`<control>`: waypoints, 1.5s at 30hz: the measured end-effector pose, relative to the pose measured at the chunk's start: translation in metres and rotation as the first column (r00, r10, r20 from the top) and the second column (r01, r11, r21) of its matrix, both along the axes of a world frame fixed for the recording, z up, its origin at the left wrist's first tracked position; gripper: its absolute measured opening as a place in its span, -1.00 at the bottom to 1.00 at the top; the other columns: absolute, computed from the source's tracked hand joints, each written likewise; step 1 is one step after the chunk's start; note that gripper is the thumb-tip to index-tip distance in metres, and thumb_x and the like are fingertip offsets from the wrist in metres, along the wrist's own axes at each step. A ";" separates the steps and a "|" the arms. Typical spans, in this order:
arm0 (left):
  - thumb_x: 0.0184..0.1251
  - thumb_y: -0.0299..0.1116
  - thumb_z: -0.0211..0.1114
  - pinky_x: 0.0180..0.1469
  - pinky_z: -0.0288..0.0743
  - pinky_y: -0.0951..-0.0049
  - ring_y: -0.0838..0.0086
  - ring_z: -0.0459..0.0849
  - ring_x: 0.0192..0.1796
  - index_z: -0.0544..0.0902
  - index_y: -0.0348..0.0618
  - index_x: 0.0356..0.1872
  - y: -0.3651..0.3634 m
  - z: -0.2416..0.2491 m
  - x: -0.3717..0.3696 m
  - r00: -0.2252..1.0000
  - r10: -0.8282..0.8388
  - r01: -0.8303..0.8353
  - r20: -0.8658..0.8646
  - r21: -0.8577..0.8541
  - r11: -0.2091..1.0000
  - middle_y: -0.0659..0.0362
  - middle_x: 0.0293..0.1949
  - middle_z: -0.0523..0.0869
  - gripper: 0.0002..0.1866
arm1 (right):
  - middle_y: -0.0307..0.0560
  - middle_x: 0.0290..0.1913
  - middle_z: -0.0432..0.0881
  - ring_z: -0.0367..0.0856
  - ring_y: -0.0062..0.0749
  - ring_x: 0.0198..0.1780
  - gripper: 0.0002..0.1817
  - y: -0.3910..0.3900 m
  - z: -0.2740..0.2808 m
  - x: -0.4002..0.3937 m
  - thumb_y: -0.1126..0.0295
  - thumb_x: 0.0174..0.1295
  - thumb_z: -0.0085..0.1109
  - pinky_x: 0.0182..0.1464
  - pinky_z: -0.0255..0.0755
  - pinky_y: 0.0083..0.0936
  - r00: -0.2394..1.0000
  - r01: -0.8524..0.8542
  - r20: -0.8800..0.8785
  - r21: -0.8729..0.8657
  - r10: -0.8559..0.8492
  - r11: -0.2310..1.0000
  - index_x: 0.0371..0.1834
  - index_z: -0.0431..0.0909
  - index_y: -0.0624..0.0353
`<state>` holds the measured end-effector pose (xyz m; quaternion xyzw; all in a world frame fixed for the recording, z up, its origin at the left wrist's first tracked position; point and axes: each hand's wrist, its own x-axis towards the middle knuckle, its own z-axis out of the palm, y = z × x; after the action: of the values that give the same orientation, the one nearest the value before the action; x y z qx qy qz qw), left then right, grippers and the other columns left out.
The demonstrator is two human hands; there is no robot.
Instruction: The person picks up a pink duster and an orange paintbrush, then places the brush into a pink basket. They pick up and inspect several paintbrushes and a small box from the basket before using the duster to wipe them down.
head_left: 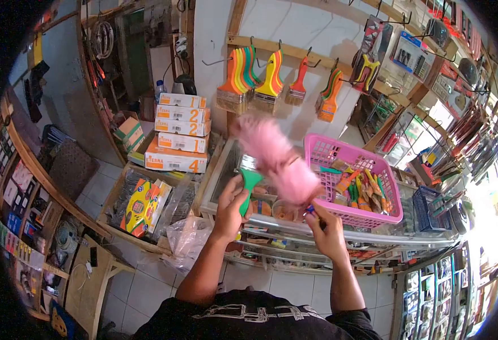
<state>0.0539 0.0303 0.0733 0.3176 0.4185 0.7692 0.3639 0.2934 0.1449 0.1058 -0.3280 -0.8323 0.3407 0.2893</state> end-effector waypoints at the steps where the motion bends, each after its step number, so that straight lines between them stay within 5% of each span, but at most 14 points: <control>1: 0.61 -0.25 0.10 -0.60 0.14 0.60 0.59 0.44 -0.56 0.45 -0.02 0.40 0.002 0.001 0.002 1.000 0.004 -0.004 -0.002 0.012 1.000 0.25 -0.19 0.65 -0.58 | 0.11 -0.23 0.74 0.59 -0.46 -0.24 -0.59 0.001 -0.002 0.001 0.41 0.41 0.33 -0.08 0.53 -0.44 0.997 -0.069 -0.027 0.046 0.071 0.997 0.26 0.62 0.38; 2: 0.61 -0.27 0.08 -0.61 0.11 0.60 0.60 0.43 -0.57 0.42 -0.05 0.45 0.011 -0.016 0.006 0.970 0.162 -0.144 0.179 -0.110 0.983 0.24 -0.16 0.68 -0.54 | 0.12 -0.26 0.72 0.57 -0.41 -0.28 -0.60 0.003 -0.007 0.002 0.41 0.41 0.32 -0.12 0.51 -0.42 0.988 -0.138 -0.052 0.095 0.144 0.986 0.25 0.64 0.36; 6: 0.61 -0.27 0.13 -0.53 0.28 0.59 0.61 0.50 -0.50 0.47 -0.12 0.40 0.001 0.010 0.005 0.999 -0.024 0.023 0.036 0.030 0.999 0.19 -0.15 0.72 -0.57 | 0.02 -0.32 0.68 0.52 -0.49 -0.31 -0.60 -0.010 -0.010 -0.020 0.43 0.40 0.33 -0.20 0.47 -0.43 0.977 -0.053 -0.199 0.114 0.075 0.992 0.25 0.64 0.37; 10: 0.62 -0.25 0.08 -0.56 0.22 0.60 0.61 0.49 -0.51 0.48 -0.09 0.39 0.013 0.004 0.021 0.945 0.218 -0.207 0.242 -0.069 0.976 0.18 -0.13 0.72 -0.58 | 0.00 -0.34 0.65 0.49 -0.53 -0.30 -0.59 -0.015 -0.012 -0.021 0.41 0.42 0.30 -0.19 0.47 -0.45 0.980 -0.107 -0.168 -0.023 0.102 0.994 0.26 0.61 0.39; 14: 0.65 -0.23 0.00 -0.60 0.18 0.62 0.61 0.52 -0.49 0.51 -0.04 0.33 0.000 0.008 0.005 0.993 -0.075 0.074 0.093 0.013 0.997 0.24 -0.20 0.66 -0.64 | 0.00 -0.33 0.68 0.51 -0.59 -0.28 -0.60 -0.011 -0.031 -0.018 0.40 0.42 0.31 -0.16 0.48 -0.50 0.979 -0.061 -0.194 -0.021 0.056 0.998 0.24 0.62 0.42; 17: 0.64 -0.24 0.03 -0.61 0.14 0.62 0.61 0.42 -0.58 0.50 -0.08 0.32 0.008 0.002 0.013 0.965 0.129 -0.097 0.228 -0.146 0.984 0.23 -0.29 0.60 -0.65 | 0.01 -0.27 0.73 0.55 -0.61 -0.25 -0.58 -0.013 -0.032 -0.017 0.39 0.42 0.32 -0.12 0.49 -0.53 0.975 -0.018 -0.223 -0.047 0.008 0.999 0.25 0.62 0.43; 21: 0.63 -0.21 0.06 -0.61 0.17 0.63 0.62 0.45 -0.56 0.52 -0.06 0.24 0.003 0.019 0.017 1.000 -0.005 0.005 -0.015 -0.017 1.000 0.23 -0.30 0.62 -0.69 | 0.04 -0.21 0.77 0.58 -0.57 -0.22 -0.55 -0.015 -0.039 -0.014 0.39 0.43 0.32 -0.07 0.51 -0.52 0.963 0.007 -0.270 -0.037 -0.017 0.999 0.30 0.59 0.43; 27: 0.62 -0.16 0.10 -0.61 0.15 0.64 0.65 0.41 -0.57 0.51 -0.06 0.30 0.007 0.014 0.016 0.997 -0.038 0.035 -0.068 -0.045 0.998 0.25 -0.31 0.61 -0.63 | 0.18 -0.17 0.78 0.66 -0.45 -0.19 -0.53 -0.012 -0.040 -0.009 0.38 0.42 0.35 -0.05 0.55 -0.45 0.968 -0.020 -0.250 -0.036 0.010 0.999 0.32 0.59 0.39; 28: 0.62 -0.16 0.11 -0.62 0.12 0.63 0.66 0.41 -0.57 0.51 -0.08 0.32 0.012 0.004 0.022 0.989 0.146 -0.139 0.038 -0.159 0.978 0.25 -0.31 0.62 -0.61 | 0.20 -0.15 0.79 0.68 -0.44 -0.17 -0.52 -0.007 -0.041 -0.006 0.38 0.41 0.35 -0.04 0.55 -0.45 0.975 -0.061 -0.214 0.003 0.060 0.998 0.32 0.59 0.40; 32: 0.63 -0.11 0.12 -0.61 0.12 0.65 0.69 0.40 -0.56 0.53 -0.11 0.28 0.007 0.017 0.015 0.996 -0.040 0.037 -0.077 -0.044 0.998 0.28 -0.29 0.62 -0.60 | 0.25 -0.09 0.80 0.76 -0.34 -0.09 -0.52 -0.011 -0.031 -0.015 0.36 0.39 0.36 0.03 0.58 -0.40 0.956 0.044 -0.282 -0.129 -0.079 0.991 0.31 0.61 0.37; 35: 0.64 -0.14 0.10 -0.61 0.11 0.65 0.68 0.39 -0.57 0.52 -0.13 0.31 0.012 -0.013 0.005 0.996 0.079 -0.069 0.047 -0.183 0.981 0.27 -0.28 0.62 -0.59 | 0.23 -0.10 0.81 0.76 -0.32 -0.13 -0.54 -0.002 -0.032 -0.010 0.36 0.39 0.36 0.04 0.58 -0.37 0.972 -0.116 -0.204 0.020 0.118 0.993 0.30 0.62 0.34; 38: 0.66 -0.16 0.09 -0.62 0.08 0.64 0.68 0.38 -0.59 0.54 -0.11 0.28 0.008 0.008 0.008 0.999 0.036 -0.037 -0.008 -0.077 0.996 0.27 -0.29 0.62 -0.64 | 0.23 -0.11 0.80 0.76 -0.27 -0.15 -0.56 -0.002 -0.037 -0.025 0.37 0.38 0.36 0.04 0.58 -0.33 0.952 0.039 -0.299 -0.113 -0.071 0.993 0.30 0.65 0.27; 42: 0.66 -0.21 0.07 -0.63 0.06 0.63 0.68 0.34 -0.61 0.51 -0.14 0.33 0.005 0.004 0.005 1.000 0.009 -0.008 0.022 -0.062 0.998 0.25 -0.31 0.62 -0.62 | 0.18 -0.09 0.81 0.77 -0.25 -0.12 -0.56 0.001 -0.024 -0.018 0.39 0.39 0.34 0.08 0.58 -0.34 0.981 -0.152 -0.127 -0.043 0.146 0.987 0.30 0.63 0.31; 45: 0.66 -0.20 0.08 -0.64 0.08 0.63 0.67 0.34 -0.62 0.52 -0.17 0.33 0.004 0.009 0.002 1.000 -0.006 0.006 -0.002 -0.022 1.000 0.21 -0.30 0.64 -0.60 | 0.11 -0.11 0.82 0.73 -0.35 -0.15 -0.56 0.003 -0.051 -0.032 0.38 0.41 0.34 0.07 0.57 -0.38 0.938 0.025 -0.337 -0.175 -0.084 0.984 0.30 0.62 0.34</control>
<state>0.0560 0.0342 0.0819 0.3155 0.4260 0.7633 0.3693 0.2619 0.1483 0.0548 -0.3101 -0.7279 0.4534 0.4104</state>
